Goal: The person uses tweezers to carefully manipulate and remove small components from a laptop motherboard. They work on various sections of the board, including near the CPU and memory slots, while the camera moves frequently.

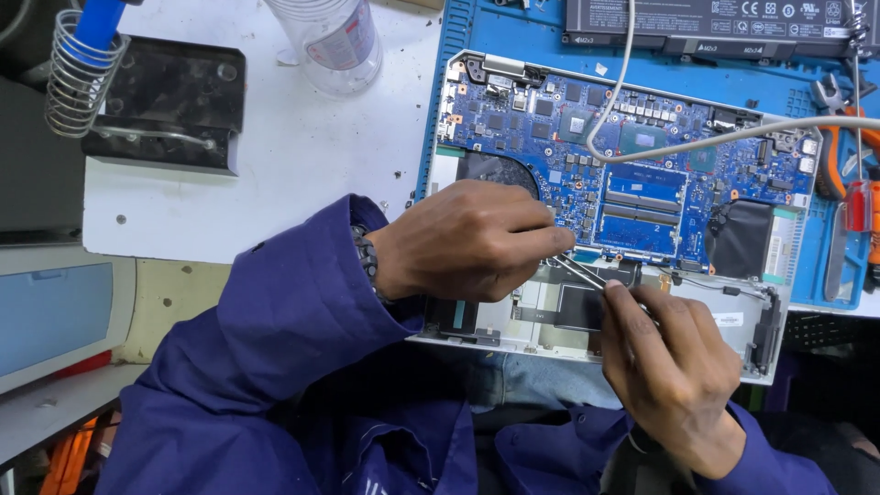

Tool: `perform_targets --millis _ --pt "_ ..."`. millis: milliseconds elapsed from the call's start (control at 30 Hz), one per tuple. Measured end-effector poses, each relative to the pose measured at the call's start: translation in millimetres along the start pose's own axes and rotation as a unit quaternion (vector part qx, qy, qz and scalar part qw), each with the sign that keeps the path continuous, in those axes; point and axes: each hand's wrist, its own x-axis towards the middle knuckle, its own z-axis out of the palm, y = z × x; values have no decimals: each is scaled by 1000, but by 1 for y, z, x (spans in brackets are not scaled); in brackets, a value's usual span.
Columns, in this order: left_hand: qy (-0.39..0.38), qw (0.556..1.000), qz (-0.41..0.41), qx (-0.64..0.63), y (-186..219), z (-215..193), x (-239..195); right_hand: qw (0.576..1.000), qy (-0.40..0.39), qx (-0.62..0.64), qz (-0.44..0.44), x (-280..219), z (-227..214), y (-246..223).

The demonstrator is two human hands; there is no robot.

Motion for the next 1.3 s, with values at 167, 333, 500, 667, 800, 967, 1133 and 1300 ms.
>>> perform_targets --millis 167,333,500,667,800,967,1133,1300 --pt "27 1000 -5 2 -1 -3 1 993 -13 110 26 1 5 4" --pt "84 995 -59 13 -2 -3 -2 991 -7 129 37 -2 8 6" --pt "88 994 -58 21 -2 -1 -2 989 -14 128 67 0 7 5" --pt "79 995 -57 24 -3 -1 -2 987 19 151 41 -4 2 7" --pt "78 995 -51 44 -4 0 -2 991 11 127 50 -2 -3 6" --pt "71 995 -39 62 -5 1 -3 989 -22 140 41 15 1 -2" --pt "80 994 -43 57 -5 -1 -3 992 -15 120 20 19 7 -6" --pt "80 995 -43 49 -4 0 -3 996 0 93 -15 23 10 -10"
